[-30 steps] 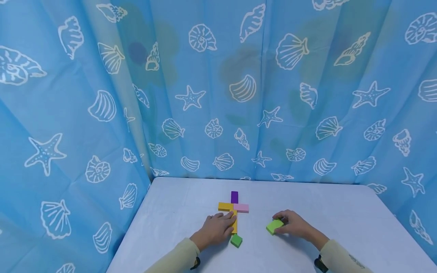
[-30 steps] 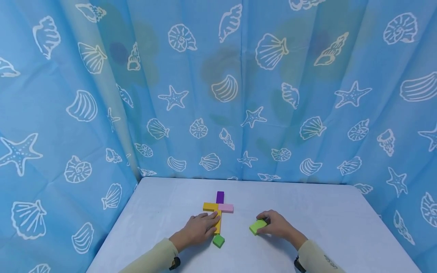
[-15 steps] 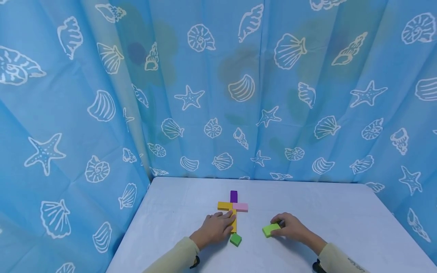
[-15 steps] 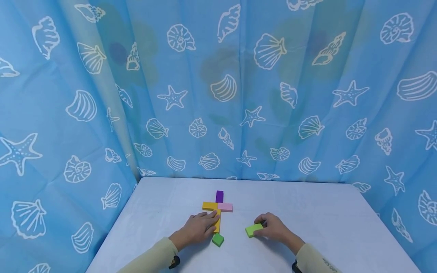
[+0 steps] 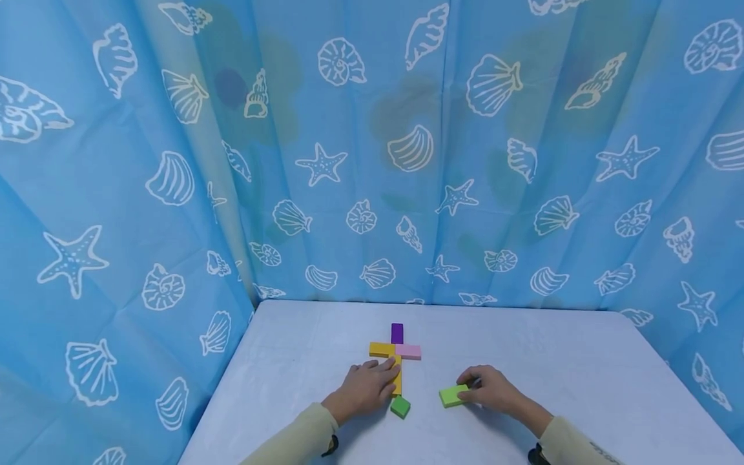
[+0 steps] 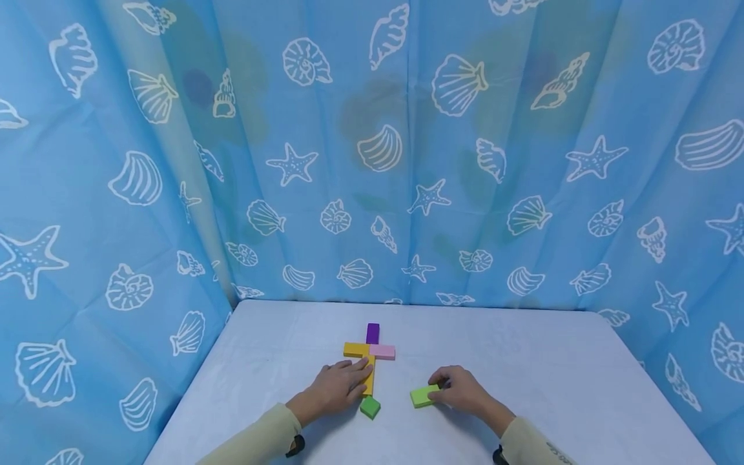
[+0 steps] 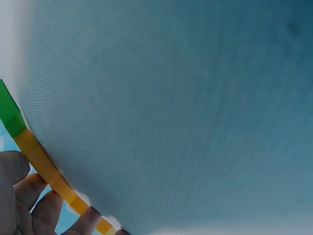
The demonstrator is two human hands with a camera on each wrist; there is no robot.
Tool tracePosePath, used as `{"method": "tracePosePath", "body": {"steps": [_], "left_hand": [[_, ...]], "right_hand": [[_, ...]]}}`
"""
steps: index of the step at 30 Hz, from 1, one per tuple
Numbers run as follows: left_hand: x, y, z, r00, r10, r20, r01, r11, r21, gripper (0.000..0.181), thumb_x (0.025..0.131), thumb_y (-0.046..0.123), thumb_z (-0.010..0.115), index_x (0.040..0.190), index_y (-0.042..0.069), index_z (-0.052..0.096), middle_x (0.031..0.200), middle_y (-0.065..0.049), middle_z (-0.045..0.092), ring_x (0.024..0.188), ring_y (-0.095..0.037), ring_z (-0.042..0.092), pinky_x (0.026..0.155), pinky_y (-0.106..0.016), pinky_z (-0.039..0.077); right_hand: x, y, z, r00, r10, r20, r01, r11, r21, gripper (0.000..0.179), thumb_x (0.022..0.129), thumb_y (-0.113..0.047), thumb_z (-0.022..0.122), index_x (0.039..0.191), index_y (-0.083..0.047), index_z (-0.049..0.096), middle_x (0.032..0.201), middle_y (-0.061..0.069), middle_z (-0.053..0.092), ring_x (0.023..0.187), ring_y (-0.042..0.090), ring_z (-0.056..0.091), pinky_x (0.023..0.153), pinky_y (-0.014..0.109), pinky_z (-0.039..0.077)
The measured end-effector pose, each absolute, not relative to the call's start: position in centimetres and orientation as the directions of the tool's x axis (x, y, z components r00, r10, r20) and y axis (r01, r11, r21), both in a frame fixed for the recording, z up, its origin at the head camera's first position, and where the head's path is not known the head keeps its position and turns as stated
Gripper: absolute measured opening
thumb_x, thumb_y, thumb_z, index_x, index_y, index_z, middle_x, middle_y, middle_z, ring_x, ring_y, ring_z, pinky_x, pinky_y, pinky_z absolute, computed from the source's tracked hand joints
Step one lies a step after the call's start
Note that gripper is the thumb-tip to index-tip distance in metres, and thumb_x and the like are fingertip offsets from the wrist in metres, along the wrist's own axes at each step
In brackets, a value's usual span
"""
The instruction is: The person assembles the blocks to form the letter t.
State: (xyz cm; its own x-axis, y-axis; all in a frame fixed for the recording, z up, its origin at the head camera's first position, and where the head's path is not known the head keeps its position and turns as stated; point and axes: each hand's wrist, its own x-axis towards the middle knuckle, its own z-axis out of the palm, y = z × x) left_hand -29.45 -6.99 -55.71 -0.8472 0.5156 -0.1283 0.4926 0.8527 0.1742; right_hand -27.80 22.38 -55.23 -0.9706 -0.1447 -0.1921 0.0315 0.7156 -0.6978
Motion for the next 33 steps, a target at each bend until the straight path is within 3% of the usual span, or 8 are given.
{"method": "tracePosePath", "body": {"steps": [33], "left_hand": [[-29.5,-6.8,-55.9,-0.852,0.506,-0.133,0.483,0.859,0.168,0.049,0.103,0.044,0.045,0.151,0.034,0.04,0.159,0.014,0.035,0.141,-0.029,0.043,0.106,-0.063,0.04]], "right_hand": [[-26.5,17.8,-55.2,-0.964,-0.196,-0.179,-0.033,0.757,-0.652,0.019,0.078,-0.022,0.083,0.086,-0.011,0.07,0.077,-0.001,0.059,0.071,0.014,0.051,0.063,0.027,0.044]]}}
